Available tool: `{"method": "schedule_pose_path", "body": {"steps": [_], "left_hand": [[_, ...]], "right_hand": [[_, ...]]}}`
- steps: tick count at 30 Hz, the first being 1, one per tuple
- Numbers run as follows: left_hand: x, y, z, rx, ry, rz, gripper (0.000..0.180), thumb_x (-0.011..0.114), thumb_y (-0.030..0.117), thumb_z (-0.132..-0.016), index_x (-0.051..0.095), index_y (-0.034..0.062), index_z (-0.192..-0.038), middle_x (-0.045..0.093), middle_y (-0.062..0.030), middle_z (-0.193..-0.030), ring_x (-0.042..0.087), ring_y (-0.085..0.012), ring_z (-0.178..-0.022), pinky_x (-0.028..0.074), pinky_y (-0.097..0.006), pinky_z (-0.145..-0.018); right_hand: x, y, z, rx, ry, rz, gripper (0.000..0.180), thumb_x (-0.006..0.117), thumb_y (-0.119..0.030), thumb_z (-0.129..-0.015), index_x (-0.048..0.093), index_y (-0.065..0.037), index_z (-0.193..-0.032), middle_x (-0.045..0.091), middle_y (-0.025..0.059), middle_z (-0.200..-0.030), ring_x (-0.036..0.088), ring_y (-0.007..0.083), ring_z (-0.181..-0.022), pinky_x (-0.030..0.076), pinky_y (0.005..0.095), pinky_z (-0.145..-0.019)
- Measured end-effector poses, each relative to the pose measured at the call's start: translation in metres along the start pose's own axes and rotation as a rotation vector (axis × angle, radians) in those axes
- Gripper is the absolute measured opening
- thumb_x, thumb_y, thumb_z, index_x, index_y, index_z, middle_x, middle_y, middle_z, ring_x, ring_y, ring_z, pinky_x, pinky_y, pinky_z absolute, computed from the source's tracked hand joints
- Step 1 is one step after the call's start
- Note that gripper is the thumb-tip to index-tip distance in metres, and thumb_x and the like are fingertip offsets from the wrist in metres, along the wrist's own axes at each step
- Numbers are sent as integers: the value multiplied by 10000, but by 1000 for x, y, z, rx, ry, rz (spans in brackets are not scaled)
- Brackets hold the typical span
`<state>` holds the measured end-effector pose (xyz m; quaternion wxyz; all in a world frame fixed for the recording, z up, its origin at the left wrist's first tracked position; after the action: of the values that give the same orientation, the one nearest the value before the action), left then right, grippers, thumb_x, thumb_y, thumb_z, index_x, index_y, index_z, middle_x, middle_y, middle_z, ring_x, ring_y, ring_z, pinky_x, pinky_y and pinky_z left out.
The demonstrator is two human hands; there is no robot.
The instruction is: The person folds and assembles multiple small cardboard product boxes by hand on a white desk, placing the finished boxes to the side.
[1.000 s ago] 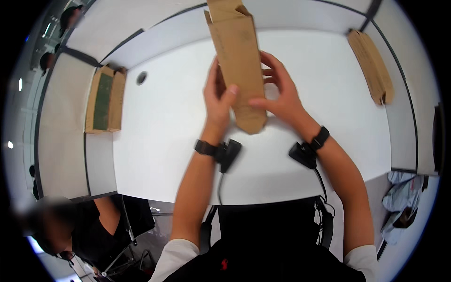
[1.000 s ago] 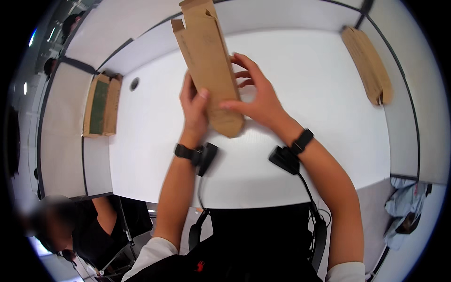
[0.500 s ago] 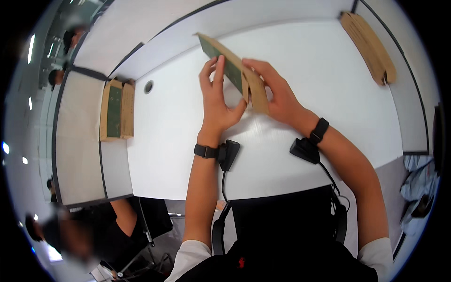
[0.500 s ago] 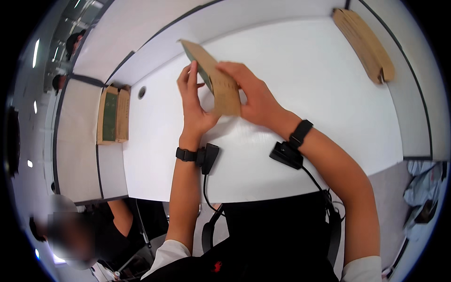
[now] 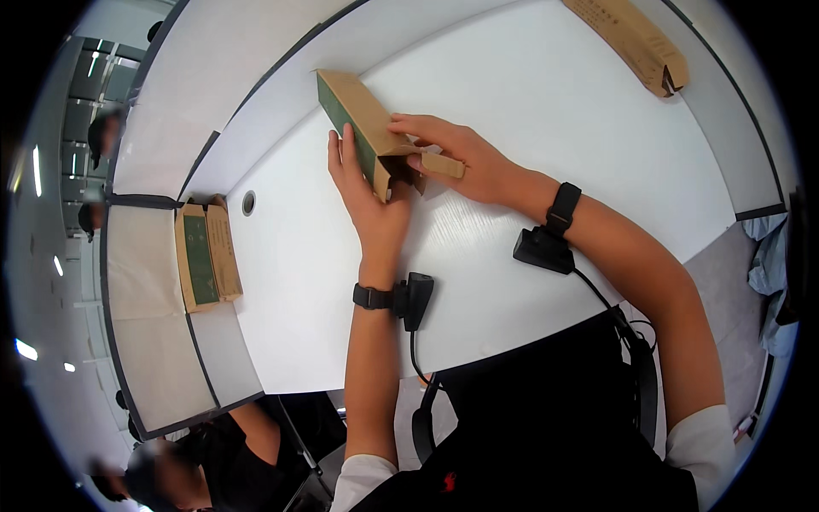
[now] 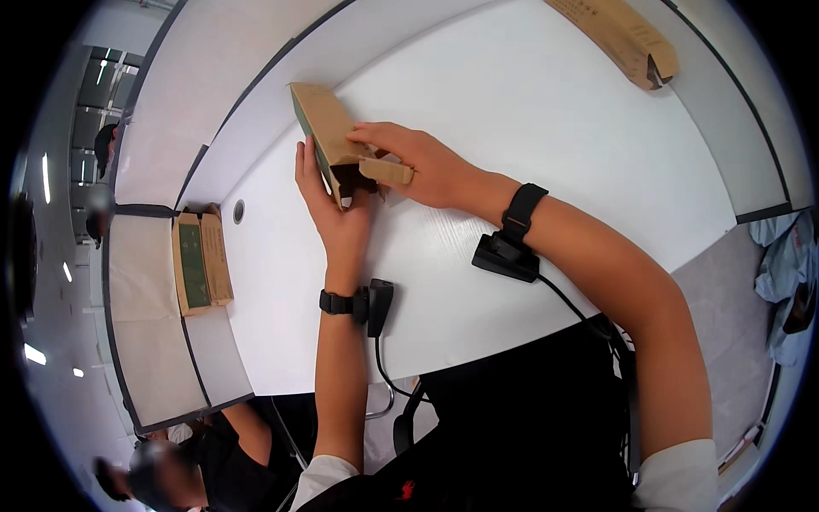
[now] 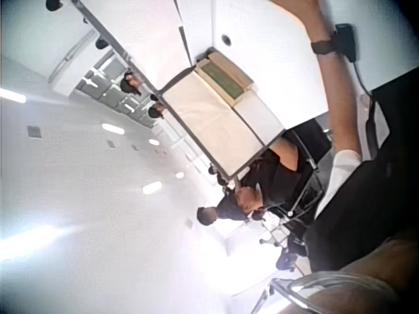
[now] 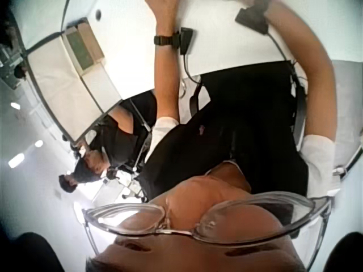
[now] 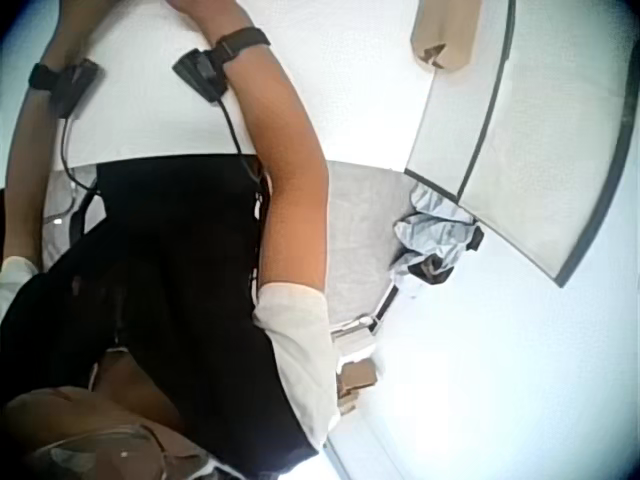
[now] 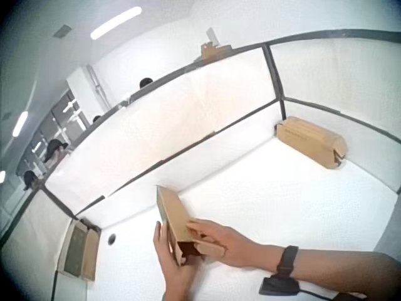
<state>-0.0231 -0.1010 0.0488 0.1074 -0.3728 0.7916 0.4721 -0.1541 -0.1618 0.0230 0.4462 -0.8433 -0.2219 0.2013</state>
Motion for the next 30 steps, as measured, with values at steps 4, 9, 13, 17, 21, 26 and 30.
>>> {"method": "schedule_pose_path", "body": {"steps": [4, 9, 13, 17, 21, 26, 30], "left_hand": [[-3, -11, 1, -143, 24, 48, 753, 614, -71, -858, 380, 53, -1562, 336, -219, -1587, 519, -374, -1358, 477, -420, -1062], [-9, -28, -1, -226, 127, 364, 671, 403, -186, -876, 414, 11, -1517, 596, -194, -1329, 665, -266, -1139, 576, -388, -1004], [-18, -35, -1, -299, 219, 485, 597, 401, -189, -877, 515, -21, -1438, 582, -167, -1348, 637, -263, -1184, 577, -405, -1019], [-20, -42, 2, -268, 229, 414, 523, 554, -68, -966, 505, 3, -1482, 639, -129, -1310, 659, -175, -1111, 564, -298, -900], [-7, -35, 3, -180, 79, 446, 587, 678, 24, -922, 529, 39, -1490, 651, -123, -1370, 628, -200, -1214, 480, -320, -1047], [17, -16, 4, -84, -164, 452, 660, 486, -121, -903, 500, 106, -1523, 543, -115, -1494, 560, -231, -1333, 486, -334, -1045], [0, -24, -2, -8, -43, 278, 690, 579, -57, -921, 382, 69, -1570, 481, -113, -1537, 550, -263, -1328, 518, -370, -1014]], "right_hand": [[-9, -3, -2, -21, 72, 70, 397, 624, -110, -1015, 582, -102, -1410, 536, 103, -1452, 584, 243, -1212, 528, 374, -984], [-7, -5, -8, -60, 102, 97, 474, 623, -43, -993, 524, -103, -1453, 514, 99, -1461, 589, 235, -1219, 537, 348, -975], [4, 21, -2, 243, 25, -277, 677, 523, 105, -906, 390, -102, -1536, 467, 141, -1505, 592, 278, -1254, 532, 344, -1001], [-9, 35, 4, 422, 287, -609, 550, 533, -147, -1048, 323, -18, -1540, 481, 157, -1512, 585, 267, -1265, 535, 393, -1021], [-3, 37, -2, 478, 38, -993, 541, 518, -410, -1075, 467, -53, -1478, 600, 107, -1390, 599, 208, -1240, 449, 409, -1117], [-27, 27, 3, 461, 318, -769, 518, 751, -332, -952, 576, -51, -1350, 651, 57, -1273, 627, 139, -1144, 531, 329, -982], [-90, 15, -9, 196, 453, -42, 526, 804, -183, -905, 574, -43, -1357, 642, 46, -1301, 615, 118, -1136, 558, 323, -914]]}}
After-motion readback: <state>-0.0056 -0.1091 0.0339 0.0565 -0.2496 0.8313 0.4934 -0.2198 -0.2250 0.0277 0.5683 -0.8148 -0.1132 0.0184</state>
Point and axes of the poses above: each hand's wrist, its own z-axis away from the middle knuckle, its own x-axis out of the palm, y = z × x, the point moved 9 cm from there along -z, towards the middle knuckle
